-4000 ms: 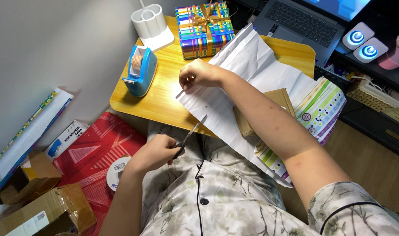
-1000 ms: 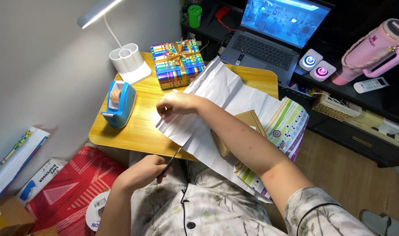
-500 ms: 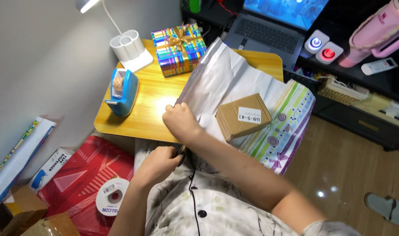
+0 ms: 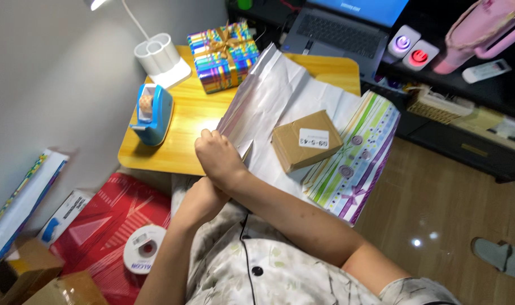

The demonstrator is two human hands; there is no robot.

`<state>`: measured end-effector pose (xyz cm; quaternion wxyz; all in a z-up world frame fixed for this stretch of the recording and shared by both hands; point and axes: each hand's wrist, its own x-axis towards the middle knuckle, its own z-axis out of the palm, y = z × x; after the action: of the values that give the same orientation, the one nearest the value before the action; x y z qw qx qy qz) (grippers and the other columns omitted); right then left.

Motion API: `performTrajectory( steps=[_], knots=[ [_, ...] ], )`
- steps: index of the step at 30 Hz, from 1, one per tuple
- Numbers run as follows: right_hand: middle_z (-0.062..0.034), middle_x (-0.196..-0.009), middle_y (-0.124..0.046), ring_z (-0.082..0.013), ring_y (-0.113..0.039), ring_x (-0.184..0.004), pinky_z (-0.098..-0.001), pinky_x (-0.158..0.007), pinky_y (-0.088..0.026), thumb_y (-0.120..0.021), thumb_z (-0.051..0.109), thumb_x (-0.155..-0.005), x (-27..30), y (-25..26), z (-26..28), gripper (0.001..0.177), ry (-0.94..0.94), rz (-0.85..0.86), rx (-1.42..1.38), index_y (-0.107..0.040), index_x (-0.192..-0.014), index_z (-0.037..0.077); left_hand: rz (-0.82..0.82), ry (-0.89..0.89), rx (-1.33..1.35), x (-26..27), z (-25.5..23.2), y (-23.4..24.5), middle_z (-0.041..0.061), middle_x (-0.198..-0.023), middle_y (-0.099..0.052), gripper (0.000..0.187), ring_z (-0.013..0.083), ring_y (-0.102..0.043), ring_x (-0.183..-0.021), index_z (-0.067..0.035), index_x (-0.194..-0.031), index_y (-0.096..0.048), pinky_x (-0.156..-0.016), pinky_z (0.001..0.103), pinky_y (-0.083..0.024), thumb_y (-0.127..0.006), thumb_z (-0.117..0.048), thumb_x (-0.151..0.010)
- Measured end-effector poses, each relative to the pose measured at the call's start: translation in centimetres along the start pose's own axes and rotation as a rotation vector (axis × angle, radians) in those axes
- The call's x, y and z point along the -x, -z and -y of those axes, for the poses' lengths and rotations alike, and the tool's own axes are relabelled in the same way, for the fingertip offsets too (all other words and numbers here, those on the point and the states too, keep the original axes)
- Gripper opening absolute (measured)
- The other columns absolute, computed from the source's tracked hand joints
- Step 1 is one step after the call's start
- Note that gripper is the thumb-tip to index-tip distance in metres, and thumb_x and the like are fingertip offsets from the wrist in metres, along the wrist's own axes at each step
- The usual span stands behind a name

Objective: The person wraps a small cardboard box with patterned wrapping paper at a lap desk, folding the paper around the box and securing it with tape from a tape dispenser. They cut paper with scissors, fold the sides over the box, and press a decorative ribbon strip onto the wrapped box.

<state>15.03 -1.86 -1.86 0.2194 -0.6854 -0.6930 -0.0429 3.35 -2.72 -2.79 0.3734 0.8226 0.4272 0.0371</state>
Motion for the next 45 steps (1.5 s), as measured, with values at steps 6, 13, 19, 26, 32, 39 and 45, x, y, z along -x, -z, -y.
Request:
performTrajectory(
  steps=[6,13,19,26,32,39,45],
  knots=[
    [-0.0115,-0.097,-0.063,-0.0266,-0.064,-0.1,-0.035,-0.09,-0.053,-0.061,0.0,-0.083,-0.2,1.6,0.2,0.007,0.018,-0.052,-0.023,-0.065,-0.086,0.005,0.01,-0.023,-0.008,-0.6,-0.6,0.4,0.025,-0.102,-0.073,0.03,0.0451,-0.068,-0.099,-0.003,-0.104,-0.071,-0.083,0.049,-0.053,-0.061,-0.025,-0.086],
    [-0.01,-0.096,-0.064,-0.025,-0.064,-0.099,-0.0349,-0.088,-0.054,-0.062,0.003,-0.083,0.0,0.7,0.4,0.008,0.077,-0.022,0.03,-0.067,-0.089,0.005,-0.1,-0.28,0.16,-2.8,1.6,-1.7,0.026,-0.104,-0.072,0.033,0.0428,-0.068,-0.098,0.001,-0.11,-0.064,-0.085,0.046,-0.053,-0.06,-0.021,-0.086],
    [-0.01,-0.093,-0.064,-0.0252,-0.065,-0.097,-0.0354,-0.087,-0.054,-0.063,0.003,-0.08,0.0,0.8,0.5,0.009,0.126,-0.047,0.015,-0.068,-0.088,0.005,-0.02,-0.029,0.004,-1.8,1.7,-0.9,0.026,-0.106,-0.073,0.032,0.0448,-0.066,-0.104,-0.003,-0.112,-0.067,-0.086,0.047,-0.052,-0.06,-0.026,-0.09],
    [-0.009,-0.091,-0.064,-0.0243,-0.064,-0.095,-0.0337,-0.084,-0.054,-0.064,0.005,-0.078,0.3,-0.4,1.1,0.011,0.141,-0.034,0.058,-0.069,-0.088,0.006,-0.05,-0.068,0.032,-1.3,2.7,-2.0,0.024,-0.105,-0.074,0.029,0.0429,-0.068,-0.102,-0.005,-0.111,-0.068,-0.084,0.046,-0.053,-0.064,-0.019,-0.085],
    [-0.0086,-0.092,-0.063,-0.0231,-0.064,-0.094,-0.0327,-0.084,-0.054,-0.064,0.005,-0.079,0.5,-0.7,1.2,0.009,0.146,-0.034,0.088,-0.069,-0.086,0.005,-0.046,-0.131,0.078,-1.7,3.5,-2.5,0.024,-0.103,-0.074,0.027,0.0405,-0.069,-0.1,-0.001,-0.107,-0.068,-0.085,0.044,-0.053,-0.064,-0.016,-0.085],
    [-0.0096,-0.09,-0.063,-0.0243,-0.065,-0.092,-0.0333,-0.081,-0.055,-0.063,0.003,-0.074,0.3,-0.4,0.8,0.014,0.188,-0.067,0.05,-0.069,-0.086,0.004,-0.057,-0.109,0.048,-0.1,2.1,-0.4,0.025,-0.094,-0.073,0.026,0.0422,-0.068,-0.091,0.0,-0.1,-0.071,-0.078,0.046,-0.053,-0.066,-0.02,-0.085],
    [-0.0108,-0.087,-0.064,-0.0263,-0.066,-0.088,-0.0349,-0.081,-0.054,-0.063,0.002,-0.076,0.0,0.9,0.5,0.009,0.209,-0.035,0.012,-0.068,-0.083,0.006,0.123,0.15,0.157,3.2,-1.5,3.5,0.024,-0.069,-0.071,0.034,0.0376,-0.067,-0.065,0.003,-0.083,-0.072,-0.065,0.046,-0.052,-0.063,-0.03,-0.087]
  ],
)
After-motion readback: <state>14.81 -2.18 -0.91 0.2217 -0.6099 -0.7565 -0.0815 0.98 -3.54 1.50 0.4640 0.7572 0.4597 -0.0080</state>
